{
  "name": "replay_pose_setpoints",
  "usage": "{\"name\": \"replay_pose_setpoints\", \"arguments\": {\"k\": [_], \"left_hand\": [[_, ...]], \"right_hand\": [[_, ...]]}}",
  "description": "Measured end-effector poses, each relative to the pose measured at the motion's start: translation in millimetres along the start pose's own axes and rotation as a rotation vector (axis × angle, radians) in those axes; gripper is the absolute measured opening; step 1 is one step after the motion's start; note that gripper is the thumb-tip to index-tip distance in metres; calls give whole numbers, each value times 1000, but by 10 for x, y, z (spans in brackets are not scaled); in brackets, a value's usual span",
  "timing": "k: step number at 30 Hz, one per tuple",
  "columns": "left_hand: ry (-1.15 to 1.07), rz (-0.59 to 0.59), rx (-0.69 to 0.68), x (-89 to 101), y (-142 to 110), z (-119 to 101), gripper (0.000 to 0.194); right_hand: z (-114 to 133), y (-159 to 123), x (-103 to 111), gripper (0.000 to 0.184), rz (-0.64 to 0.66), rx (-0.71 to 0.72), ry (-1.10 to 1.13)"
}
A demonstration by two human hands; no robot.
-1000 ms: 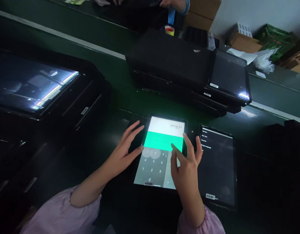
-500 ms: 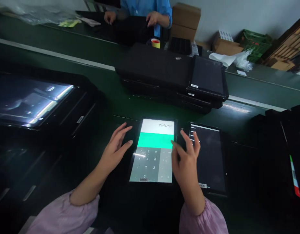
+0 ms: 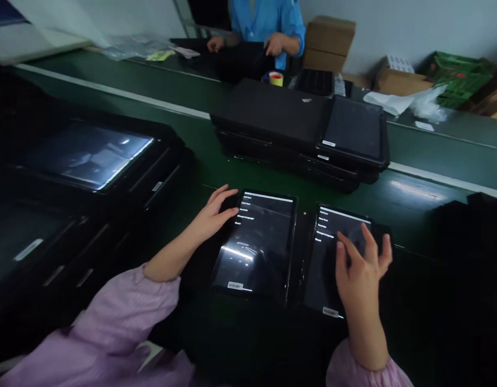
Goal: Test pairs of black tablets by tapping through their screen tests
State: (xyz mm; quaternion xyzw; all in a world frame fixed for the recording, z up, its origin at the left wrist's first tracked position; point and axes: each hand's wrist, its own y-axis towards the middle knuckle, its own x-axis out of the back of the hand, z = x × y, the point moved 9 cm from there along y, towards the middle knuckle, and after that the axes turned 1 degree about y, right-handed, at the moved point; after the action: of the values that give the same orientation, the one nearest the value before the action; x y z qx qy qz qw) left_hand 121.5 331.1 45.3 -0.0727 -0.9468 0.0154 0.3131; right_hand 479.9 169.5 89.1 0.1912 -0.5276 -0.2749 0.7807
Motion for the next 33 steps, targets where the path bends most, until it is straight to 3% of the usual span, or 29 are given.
{"name": "replay_pose_setpoints", "arguments": {"k": [4, 7, 15, 19, 26, 30, 33], "left_hand": [[22, -37, -8, -28, 90, -1, 55], [32, -51, -15, -56, 82, 1, 57], [39, -113, -45, 16, 54, 13, 53], [39, -136, -74, 76, 22, 6, 49], [101, -171, -119, 82, 4, -1, 45], [125, -168, -106, 78, 10, 29, 48], [124, -155, -93, 60, 22, 56, 47]], "right_hand": [[-85, -21, 215, 41, -99, -18, -4], [-125, -42, 293, 45, -100, -52, 10], [89, -48, 499, 27, -115, 43, 0], [251, -53, 403, 32, -7, 130, 45], [670, -140, 139, 24, 260, 310, 209], [730, -155, 101, 24, 296, 332, 209], [645, -117, 162, 24, 235, 314, 184]]}}
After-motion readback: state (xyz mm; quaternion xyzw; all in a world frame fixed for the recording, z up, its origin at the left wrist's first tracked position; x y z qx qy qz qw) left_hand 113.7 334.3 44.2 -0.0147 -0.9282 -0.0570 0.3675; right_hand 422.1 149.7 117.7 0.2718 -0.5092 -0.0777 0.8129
